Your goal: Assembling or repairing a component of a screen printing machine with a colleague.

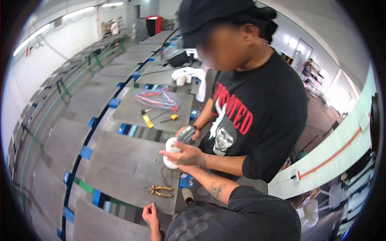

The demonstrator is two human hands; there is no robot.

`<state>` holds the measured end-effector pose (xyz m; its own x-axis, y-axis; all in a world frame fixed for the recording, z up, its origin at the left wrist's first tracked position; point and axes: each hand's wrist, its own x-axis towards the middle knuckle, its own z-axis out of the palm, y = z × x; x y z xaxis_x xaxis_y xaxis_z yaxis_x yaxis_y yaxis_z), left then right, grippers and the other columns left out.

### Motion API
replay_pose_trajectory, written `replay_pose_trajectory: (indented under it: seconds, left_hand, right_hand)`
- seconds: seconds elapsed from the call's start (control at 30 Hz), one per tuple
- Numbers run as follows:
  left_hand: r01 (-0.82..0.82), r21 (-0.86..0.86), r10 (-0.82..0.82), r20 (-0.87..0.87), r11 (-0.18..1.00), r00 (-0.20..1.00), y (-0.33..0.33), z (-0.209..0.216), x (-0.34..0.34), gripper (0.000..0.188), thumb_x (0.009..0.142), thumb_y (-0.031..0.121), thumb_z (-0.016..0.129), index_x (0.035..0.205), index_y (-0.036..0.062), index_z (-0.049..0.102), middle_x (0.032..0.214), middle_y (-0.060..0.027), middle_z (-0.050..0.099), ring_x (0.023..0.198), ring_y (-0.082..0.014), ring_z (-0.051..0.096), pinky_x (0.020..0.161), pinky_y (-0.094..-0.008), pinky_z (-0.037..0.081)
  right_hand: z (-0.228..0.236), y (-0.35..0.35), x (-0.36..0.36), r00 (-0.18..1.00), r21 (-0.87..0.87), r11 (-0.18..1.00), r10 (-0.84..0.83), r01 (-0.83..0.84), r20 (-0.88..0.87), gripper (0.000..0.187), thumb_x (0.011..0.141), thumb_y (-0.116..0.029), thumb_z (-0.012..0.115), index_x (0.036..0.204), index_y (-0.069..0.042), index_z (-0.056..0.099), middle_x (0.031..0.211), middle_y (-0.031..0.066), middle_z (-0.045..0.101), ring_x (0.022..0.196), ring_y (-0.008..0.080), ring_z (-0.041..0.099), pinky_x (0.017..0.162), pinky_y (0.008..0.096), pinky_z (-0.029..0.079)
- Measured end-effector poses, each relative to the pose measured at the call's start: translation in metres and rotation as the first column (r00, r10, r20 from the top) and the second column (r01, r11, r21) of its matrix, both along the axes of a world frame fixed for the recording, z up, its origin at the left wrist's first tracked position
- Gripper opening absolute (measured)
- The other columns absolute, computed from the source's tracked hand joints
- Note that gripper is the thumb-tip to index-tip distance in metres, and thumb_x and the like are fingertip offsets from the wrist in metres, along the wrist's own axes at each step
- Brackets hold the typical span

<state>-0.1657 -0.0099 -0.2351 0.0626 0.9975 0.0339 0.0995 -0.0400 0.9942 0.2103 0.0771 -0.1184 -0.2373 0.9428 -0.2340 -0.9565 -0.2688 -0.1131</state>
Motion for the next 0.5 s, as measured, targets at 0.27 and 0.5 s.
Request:
replay_pose_trajectory:
  seconds: [0.27,0.5]
  left_hand:
    - [0.019,-0.059,-0.014,0.091,0.998,0.996,0.001,0.009,0.000,0.009,0.093,0.005,0.069,0.098,-0.0015,0.071,0.082,0.0018,0.064,0.074,-0.0063,0.054,0.068,-0.0243,0.046]
    - [0.030,0.013,-0.029,-0.106,0.999,0.994,0.002,0.030,0.006,0.009,0.093,0.005,0.069,0.098,-0.0026,0.069,0.083,-0.0025,0.066,0.074,-0.0091,0.056,0.069,-0.0264,0.048]
  right_hand:
    - [0.035,-0.007,-0.007,0.720,-0.114,0.985,0.015,-0.131,-0.694,0.080,0.105,-0.062,0.043,0.159,-0.004,0.031,0.143,0.0046,0.054,0.140,0.0147,0.043,0.124,0.0317,0.023]
    - [0.053,-0.011,0.000,0.682,-0.029,0.946,0.212,-0.324,-0.700,0.080,0.102,-0.065,0.047,0.156,-0.009,0.035,0.142,0.0122,0.050,0.139,0.0212,0.043,0.120,0.0343,0.035]
